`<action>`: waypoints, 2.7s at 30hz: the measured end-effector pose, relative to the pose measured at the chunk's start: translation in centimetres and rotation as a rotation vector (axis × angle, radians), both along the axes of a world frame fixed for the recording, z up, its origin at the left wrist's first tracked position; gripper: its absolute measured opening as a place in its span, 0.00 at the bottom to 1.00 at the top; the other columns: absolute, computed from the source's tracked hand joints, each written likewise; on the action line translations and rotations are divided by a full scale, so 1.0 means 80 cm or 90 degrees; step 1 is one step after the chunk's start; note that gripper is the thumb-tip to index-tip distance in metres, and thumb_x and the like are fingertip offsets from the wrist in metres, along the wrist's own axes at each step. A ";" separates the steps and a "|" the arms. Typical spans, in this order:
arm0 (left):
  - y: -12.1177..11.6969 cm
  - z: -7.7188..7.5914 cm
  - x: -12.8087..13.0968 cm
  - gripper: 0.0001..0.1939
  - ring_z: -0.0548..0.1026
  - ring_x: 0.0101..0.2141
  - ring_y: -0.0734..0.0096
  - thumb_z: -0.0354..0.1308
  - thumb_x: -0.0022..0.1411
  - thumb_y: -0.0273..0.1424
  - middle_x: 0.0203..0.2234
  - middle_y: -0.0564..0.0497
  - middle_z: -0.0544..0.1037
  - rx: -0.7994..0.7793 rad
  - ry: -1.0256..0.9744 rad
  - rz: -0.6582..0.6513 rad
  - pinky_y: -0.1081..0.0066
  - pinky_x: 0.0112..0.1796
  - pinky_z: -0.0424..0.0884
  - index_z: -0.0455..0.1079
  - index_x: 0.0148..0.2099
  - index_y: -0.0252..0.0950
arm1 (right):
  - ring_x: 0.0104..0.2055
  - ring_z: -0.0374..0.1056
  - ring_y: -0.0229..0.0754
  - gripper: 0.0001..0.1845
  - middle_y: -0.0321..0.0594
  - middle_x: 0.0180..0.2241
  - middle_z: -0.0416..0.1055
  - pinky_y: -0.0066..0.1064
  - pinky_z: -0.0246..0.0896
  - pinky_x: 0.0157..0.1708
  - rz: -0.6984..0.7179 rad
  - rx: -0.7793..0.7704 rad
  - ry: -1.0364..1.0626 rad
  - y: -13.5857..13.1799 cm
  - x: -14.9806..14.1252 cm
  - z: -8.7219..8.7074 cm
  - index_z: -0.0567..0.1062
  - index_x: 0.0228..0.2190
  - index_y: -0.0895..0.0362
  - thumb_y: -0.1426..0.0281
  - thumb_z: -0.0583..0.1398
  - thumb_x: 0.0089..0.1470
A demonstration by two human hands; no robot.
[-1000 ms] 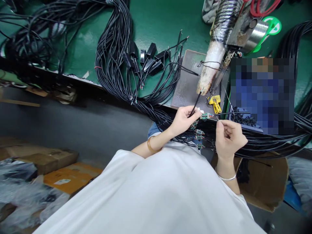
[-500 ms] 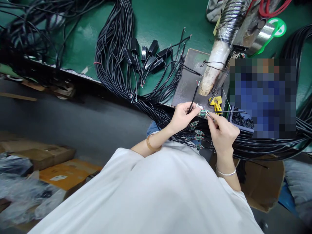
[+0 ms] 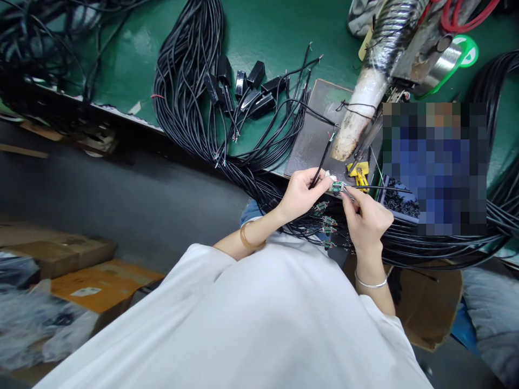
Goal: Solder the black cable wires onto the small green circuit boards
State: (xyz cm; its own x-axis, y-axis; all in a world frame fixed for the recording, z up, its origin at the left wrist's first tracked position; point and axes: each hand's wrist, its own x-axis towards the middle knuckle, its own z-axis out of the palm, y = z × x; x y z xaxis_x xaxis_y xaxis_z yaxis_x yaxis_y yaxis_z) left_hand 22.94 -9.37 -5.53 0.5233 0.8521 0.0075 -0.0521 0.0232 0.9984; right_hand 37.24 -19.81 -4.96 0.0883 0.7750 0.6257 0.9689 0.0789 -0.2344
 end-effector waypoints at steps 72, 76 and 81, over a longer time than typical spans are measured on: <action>-0.030 -0.017 -0.001 0.18 0.72 0.31 0.75 0.69 0.55 0.42 0.27 0.48 0.79 -0.229 -0.151 -0.244 0.73 0.37 0.67 0.78 0.30 0.29 | 0.34 0.73 0.38 0.09 0.37 0.33 0.76 0.32 0.69 0.38 -0.007 -0.188 0.246 -0.011 -0.006 0.067 0.81 0.42 0.53 0.71 0.64 0.59; -0.031 -0.021 0.002 0.17 0.69 0.27 0.79 0.67 0.56 0.40 0.23 0.51 0.76 -0.242 -0.104 -0.189 0.74 0.34 0.64 0.74 0.28 0.29 | 0.32 0.70 0.37 0.09 0.37 0.32 0.75 0.32 0.66 0.36 -0.019 -0.222 0.254 -0.001 0.008 0.037 0.82 0.41 0.52 0.68 0.62 0.61; -0.033 -0.019 0.001 0.17 0.55 0.18 0.86 0.67 0.54 0.36 0.15 0.61 0.64 -0.351 -0.071 -0.113 0.76 0.24 0.51 0.63 0.25 0.33 | 0.32 0.70 0.37 0.12 0.37 0.32 0.76 0.31 0.65 0.37 0.031 -0.295 0.300 0.012 0.010 0.018 0.82 0.44 0.53 0.67 0.60 0.63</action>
